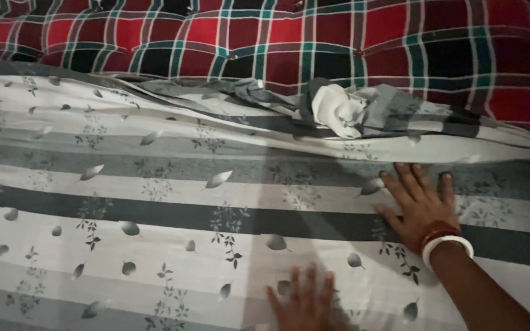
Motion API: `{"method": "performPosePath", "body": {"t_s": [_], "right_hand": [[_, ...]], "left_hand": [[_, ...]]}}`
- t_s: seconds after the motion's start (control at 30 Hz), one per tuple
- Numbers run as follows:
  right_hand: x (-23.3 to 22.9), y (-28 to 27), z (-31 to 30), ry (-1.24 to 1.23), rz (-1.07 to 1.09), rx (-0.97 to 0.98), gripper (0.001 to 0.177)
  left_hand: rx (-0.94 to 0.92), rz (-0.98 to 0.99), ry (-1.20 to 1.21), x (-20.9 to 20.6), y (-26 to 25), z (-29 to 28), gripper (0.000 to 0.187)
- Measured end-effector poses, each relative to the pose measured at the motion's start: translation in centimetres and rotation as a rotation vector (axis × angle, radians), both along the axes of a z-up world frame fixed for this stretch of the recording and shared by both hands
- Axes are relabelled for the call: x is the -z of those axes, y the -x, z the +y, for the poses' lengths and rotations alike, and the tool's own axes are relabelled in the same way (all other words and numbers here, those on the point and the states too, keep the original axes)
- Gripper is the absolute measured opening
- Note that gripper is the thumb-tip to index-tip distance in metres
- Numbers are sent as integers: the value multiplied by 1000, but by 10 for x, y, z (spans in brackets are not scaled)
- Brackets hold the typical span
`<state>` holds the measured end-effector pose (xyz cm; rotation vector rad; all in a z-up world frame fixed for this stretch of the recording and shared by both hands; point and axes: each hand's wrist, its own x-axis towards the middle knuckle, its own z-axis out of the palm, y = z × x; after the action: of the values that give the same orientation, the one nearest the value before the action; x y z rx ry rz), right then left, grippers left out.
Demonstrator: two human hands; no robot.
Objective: The person spreads a bedsheet over a mattress and tucks the edges of the sheet under the mattress by hand.
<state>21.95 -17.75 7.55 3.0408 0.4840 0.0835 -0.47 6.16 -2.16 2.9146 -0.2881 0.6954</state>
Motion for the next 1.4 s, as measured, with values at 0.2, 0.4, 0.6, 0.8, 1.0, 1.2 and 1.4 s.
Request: {"method": "performPosePath", "body": {"t_s": [0.2,0.4,0.6,0.8,1.0,1.2,1.4], "right_hand": [[9,1,-3,-76,-96,-60,71],[5,1,-2,-42,-50,-27,73],[6,3,-2,-65,-86,-38,71],[9,0,-4,-47,-65,-43,72],[3,6,-2,-112,-56,-32,72],[1,7,-1,-117,-54,-34,72],[-8,5,6,-85,-46,-30,71]], "left_hand": [[476,333,-37,-81,-77,101,85],[260,1072,-125,-142,-169,83,79],[-29,936,-63,-139,-259,67,75],[-26,944,-32,-132,-272,66,76],[220,581,-169,-125,-179,36,79],[142,978,121,-150,-177,34,82],[30,885,164,-136,-183,25,80]]}}
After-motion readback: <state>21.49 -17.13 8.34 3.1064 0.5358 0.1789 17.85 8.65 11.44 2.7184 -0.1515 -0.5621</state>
